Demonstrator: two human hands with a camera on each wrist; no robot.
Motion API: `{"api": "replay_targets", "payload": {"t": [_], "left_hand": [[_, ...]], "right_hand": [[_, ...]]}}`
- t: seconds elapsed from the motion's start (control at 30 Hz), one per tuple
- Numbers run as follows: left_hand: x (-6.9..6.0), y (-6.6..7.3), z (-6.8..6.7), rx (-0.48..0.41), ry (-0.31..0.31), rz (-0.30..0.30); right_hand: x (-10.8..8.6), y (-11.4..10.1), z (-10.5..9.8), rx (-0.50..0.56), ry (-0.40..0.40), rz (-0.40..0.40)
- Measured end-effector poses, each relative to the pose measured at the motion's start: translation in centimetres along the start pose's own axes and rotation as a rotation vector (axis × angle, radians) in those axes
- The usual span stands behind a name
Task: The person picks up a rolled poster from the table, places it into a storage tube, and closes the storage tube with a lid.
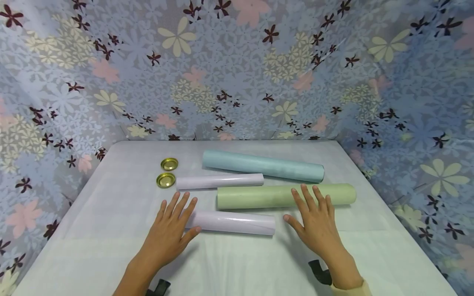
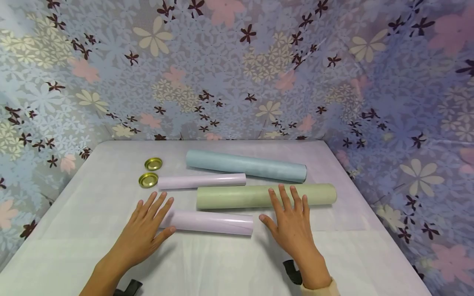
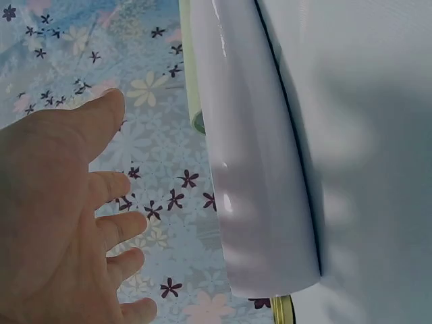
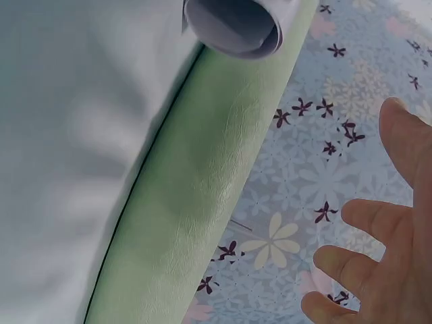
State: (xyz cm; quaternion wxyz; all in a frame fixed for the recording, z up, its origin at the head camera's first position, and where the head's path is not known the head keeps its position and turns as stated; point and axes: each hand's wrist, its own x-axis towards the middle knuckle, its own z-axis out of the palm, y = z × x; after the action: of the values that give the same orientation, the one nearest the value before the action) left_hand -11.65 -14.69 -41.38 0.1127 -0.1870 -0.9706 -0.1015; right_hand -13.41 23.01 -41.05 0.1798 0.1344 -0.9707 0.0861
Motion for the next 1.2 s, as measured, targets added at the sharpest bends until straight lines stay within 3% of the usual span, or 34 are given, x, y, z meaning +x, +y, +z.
{"api": "replay_targets", "payload": {"t": [0.77,1.2], "left_hand": [[1.8,0.7,1.5,0.007,-0.021,0.045],[2.7,0.6,2.2,-0.006,-0.061,0.076]], "right_hand": [[1.8,3.0,0.4,-0.009,0.01,-0.007],[3.0,4.7,0.4,-0.042,-0.033,-0.01]]}}
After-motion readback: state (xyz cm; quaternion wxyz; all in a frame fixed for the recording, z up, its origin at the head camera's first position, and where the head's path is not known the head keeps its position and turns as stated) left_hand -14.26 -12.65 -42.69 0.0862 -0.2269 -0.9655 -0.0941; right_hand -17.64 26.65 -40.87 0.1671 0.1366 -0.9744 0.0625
